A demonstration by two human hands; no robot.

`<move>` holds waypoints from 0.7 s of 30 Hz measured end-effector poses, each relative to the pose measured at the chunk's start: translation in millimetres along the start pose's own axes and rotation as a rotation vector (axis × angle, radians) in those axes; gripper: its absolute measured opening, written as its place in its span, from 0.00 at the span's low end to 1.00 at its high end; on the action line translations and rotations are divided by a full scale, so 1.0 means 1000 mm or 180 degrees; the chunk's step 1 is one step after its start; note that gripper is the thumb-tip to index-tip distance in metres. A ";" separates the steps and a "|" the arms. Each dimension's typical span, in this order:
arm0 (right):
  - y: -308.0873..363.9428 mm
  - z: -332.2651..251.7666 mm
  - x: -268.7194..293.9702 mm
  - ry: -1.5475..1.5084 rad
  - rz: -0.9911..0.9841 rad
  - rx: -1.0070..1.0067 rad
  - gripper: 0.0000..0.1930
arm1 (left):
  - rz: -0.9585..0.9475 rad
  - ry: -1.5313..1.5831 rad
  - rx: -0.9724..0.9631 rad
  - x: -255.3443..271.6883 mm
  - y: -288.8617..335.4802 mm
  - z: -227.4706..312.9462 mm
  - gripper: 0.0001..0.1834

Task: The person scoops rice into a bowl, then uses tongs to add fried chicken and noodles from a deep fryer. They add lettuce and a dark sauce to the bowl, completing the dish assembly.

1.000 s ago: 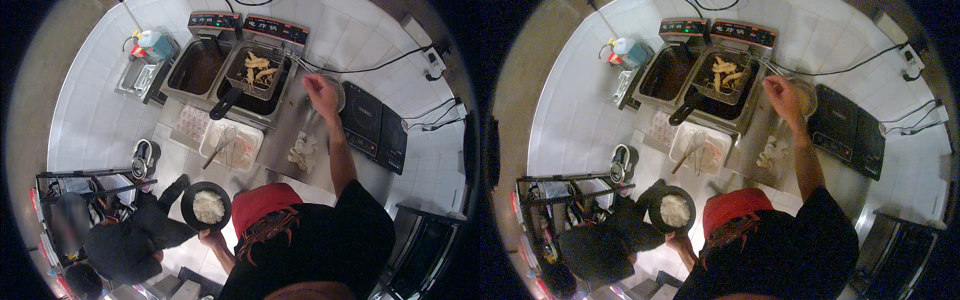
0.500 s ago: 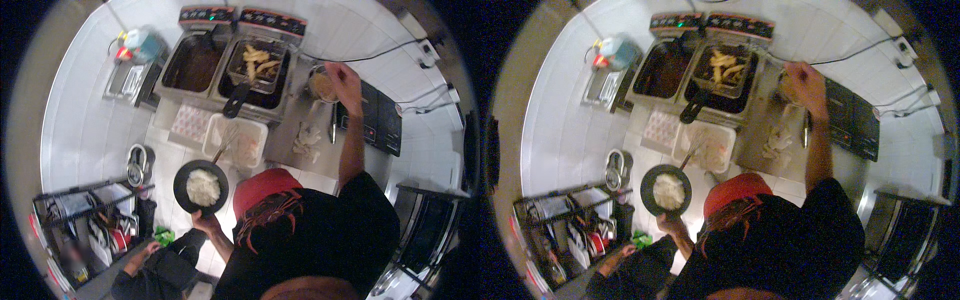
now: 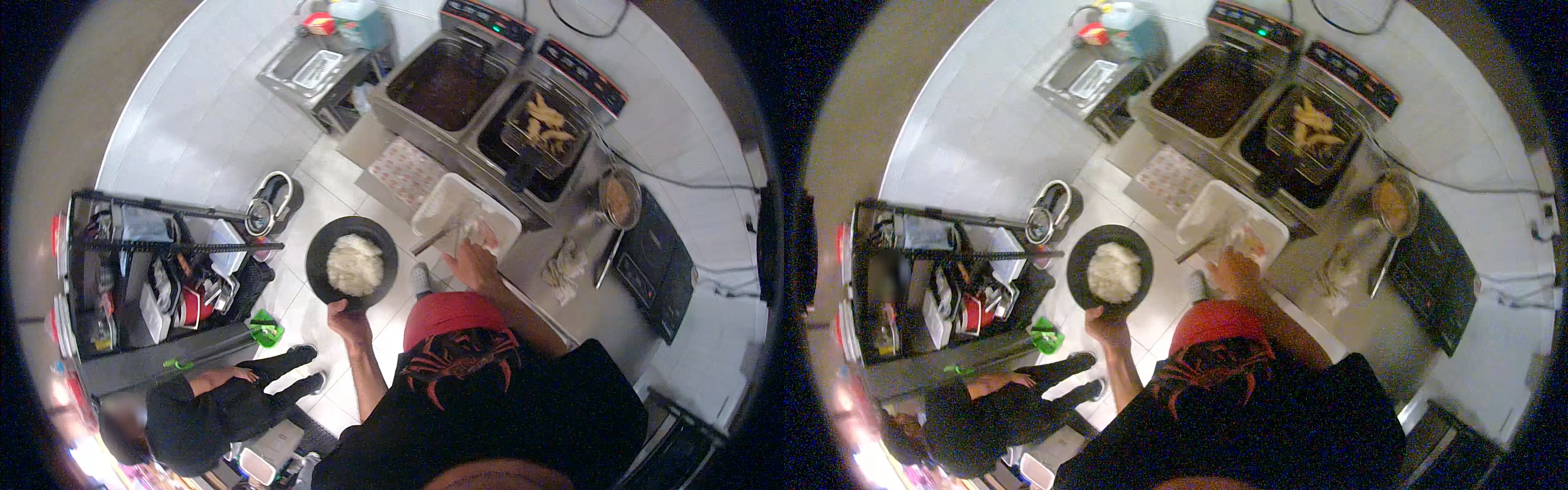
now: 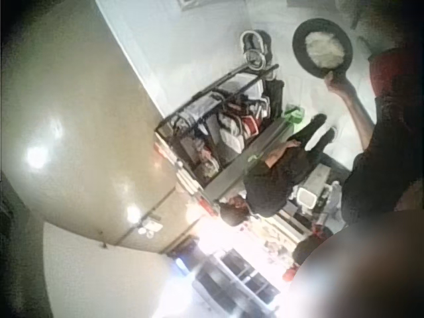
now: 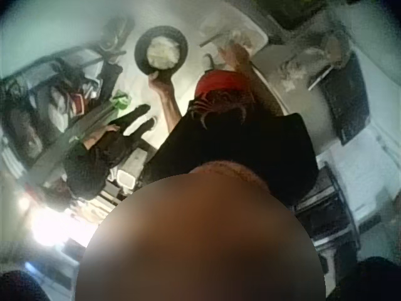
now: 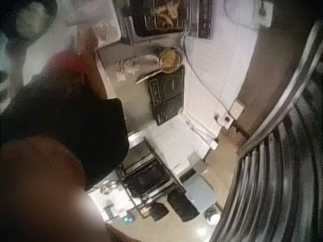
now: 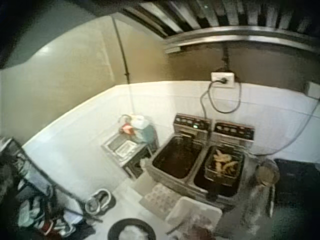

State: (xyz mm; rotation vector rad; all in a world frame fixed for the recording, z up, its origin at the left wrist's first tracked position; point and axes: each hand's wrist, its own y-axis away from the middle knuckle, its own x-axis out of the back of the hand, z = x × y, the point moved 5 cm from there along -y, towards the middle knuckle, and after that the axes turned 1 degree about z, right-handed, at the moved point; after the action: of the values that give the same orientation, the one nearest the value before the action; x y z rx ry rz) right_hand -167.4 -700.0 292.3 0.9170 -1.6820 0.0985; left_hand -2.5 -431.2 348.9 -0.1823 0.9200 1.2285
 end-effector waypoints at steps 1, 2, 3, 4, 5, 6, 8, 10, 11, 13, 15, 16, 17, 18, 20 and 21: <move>-0.004 0.006 -0.010 -0.0086 -0.0204 -0.0182 0.24 | 0.0001 -0.0004 -0.0017 0.003 0.000 -0.001 0.30; -0.009 0.014 -0.019 -0.0190 -0.0388 -0.0303 0.24 | 0.0137 -0.0025 0.0073 0.007 -0.002 -0.004 0.28; -0.014 0.020 -0.028 -0.0338 -0.0507 -0.0335 0.25 | 0.0316 -0.0217 0.0191 0.012 -0.003 -0.008 0.26; -0.013 0.031 -0.024 -0.0371 -0.0118 -0.0133 0.26 | 0.0316 -0.0167 0.0233 0.014 -0.004 -0.009 0.25; -0.013 0.032 -0.023 -0.0465 0.0315 0.0245 0.27 | 0.0555 -0.0390 0.0181 0.019 -0.005 -0.012 0.24; -0.008 0.046 -0.022 -0.0583 0.0382 0.0059 0.27 | 0.1018 -0.0534 0.0261 0.027 -0.003 -0.014 0.24; 0.007 0.067 -0.010 -0.1251 0.0520 0.0273 0.28 | 0.0832 -0.0662 -0.0003 0.023 -0.005 -0.017 0.20; 0.018 0.083 0.009 -0.1352 0.0288 0.0326 0.26 | 0.0472 -0.0504 -0.0059 0.017 -0.010 -0.024 0.14; 0.028 0.102 0.026 -0.0887 0.0013 -0.0011 0.24 | 0.0318 -0.0392 -0.0094 0.015 -0.016 -0.027 0.09; 0.051 0.121 0.055 -0.1543 -0.0376 -0.0372 0.21 | 0.0638 -0.0381 0.0007 0.022 -0.025 -0.033 0.10; 0.079 0.139 0.091 -0.2307 -0.0478 -0.0604 0.15 | 0.0575 -0.0462 -0.0100 0.019 -0.034 -0.035 0.09; 0.090 0.149 0.118 -0.2310 -0.0121 -0.0628 0.15 | 0.0704 -0.0647 -0.0105 0.018 -0.041 -0.035 0.09; 0.107 0.165 0.148 -0.2297 0.0232 -0.0824 0.15 | 0.0355 -0.0636 -0.0087 0.006 -0.045 -0.035 0.11; 0.113 0.172 0.181 -0.2300 0.0671 -0.0624 0.15 | 0.0261 -0.0650 0.0064 -0.002 -0.054 -0.035 0.14; 0.122 0.192 0.247 -0.1943 0.1346 -0.0536 0.14 | -0.0229 -0.0487 0.0187 -0.033 -0.067 -0.037 0.25; 0.117 0.196 0.274 -0.1671 0.1882 -0.0505 0.15 | -0.0111 -0.0649 0.0292 -0.045 -0.076 -0.039 0.29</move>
State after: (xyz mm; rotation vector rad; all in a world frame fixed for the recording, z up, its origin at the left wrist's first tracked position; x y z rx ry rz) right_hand -403.2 -860.4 506.2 0.3086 -2.3754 0.1250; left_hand 41.6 -514.2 328.6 0.0005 0.7903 1.1470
